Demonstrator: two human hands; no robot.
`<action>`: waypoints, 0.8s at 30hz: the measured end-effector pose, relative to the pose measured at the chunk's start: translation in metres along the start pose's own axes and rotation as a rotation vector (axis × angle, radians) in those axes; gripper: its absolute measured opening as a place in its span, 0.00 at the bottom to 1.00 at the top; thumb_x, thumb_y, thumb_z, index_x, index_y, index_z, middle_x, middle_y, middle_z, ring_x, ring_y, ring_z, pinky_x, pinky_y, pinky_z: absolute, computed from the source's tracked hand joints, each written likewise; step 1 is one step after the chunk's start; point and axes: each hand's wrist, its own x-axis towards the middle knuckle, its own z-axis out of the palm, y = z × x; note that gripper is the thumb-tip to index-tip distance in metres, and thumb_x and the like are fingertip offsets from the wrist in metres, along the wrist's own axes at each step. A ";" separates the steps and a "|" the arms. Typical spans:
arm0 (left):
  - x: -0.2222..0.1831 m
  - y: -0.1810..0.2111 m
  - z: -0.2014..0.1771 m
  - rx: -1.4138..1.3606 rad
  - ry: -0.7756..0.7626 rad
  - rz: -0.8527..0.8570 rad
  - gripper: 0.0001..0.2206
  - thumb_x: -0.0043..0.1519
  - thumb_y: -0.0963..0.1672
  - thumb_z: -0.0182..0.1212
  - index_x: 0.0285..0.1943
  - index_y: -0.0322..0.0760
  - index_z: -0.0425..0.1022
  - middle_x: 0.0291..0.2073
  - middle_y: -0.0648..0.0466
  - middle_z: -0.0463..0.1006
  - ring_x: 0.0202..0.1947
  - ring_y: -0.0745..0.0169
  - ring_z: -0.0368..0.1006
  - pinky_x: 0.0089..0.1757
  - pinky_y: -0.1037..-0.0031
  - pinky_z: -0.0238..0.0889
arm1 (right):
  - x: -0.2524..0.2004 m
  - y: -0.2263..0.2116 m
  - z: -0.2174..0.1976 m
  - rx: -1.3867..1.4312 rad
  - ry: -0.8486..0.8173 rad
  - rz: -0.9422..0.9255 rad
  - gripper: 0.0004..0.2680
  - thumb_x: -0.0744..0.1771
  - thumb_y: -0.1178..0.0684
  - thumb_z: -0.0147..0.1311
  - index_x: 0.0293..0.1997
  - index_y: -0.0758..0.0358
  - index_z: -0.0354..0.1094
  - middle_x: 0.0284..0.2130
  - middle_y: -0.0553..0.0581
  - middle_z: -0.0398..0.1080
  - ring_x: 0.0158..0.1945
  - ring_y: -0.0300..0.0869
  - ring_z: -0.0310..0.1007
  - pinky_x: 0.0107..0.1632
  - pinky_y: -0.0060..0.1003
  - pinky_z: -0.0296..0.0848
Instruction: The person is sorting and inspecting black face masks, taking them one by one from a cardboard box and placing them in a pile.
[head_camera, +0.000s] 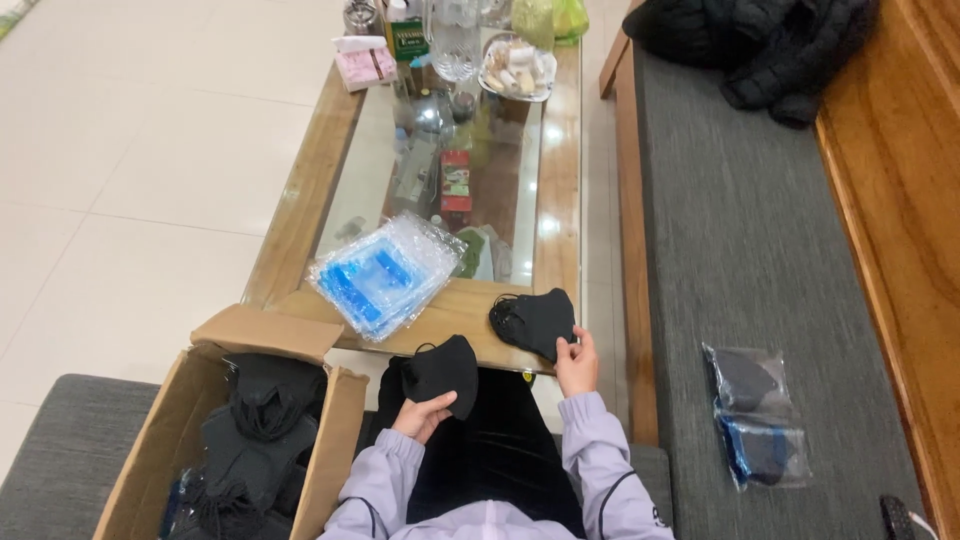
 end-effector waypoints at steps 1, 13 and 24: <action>-0.003 0.003 0.003 -0.006 -0.001 0.006 0.26 0.53 0.33 0.68 0.64 0.27 0.75 0.55 0.37 0.81 0.53 0.43 0.78 0.49 0.59 0.75 | -0.001 -0.001 0.000 -0.003 -0.003 -0.007 0.16 0.70 0.52 0.51 0.66 0.59 0.61 0.23 0.52 0.70 0.24 0.41 0.69 0.33 0.38 0.69; -0.013 0.010 0.013 0.008 0.016 -0.037 0.29 0.51 0.33 0.69 0.66 0.27 0.73 0.57 0.36 0.80 0.55 0.41 0.77 0.52 0.58 0.73 | -0.021 -0.014 -0.003 -0.592 0.122 -0.347 0.18 0.69 0.43 0.44 0.68 0.47 0.59 0.46 0.55 0.66 0.41 0.54 0.73 0.40 0.54 0.71; -0.003 0.002 0.004 0.005 0.022 -0.040 0.28 0.51 0.33 0.69 0.65 0.26 0.73 0.57 0.35 0.80 0.55 0.42 0.77 0.52 0.57 0.73 | -0.016 -0.011 -0.001 -0.617 0.031 -0.285 0.17 0.69 0.39 0.42 0.66 0.42 0.62 0.48 0.52 0.68 0.43 0.51 0.74 0.43 0.54 0.71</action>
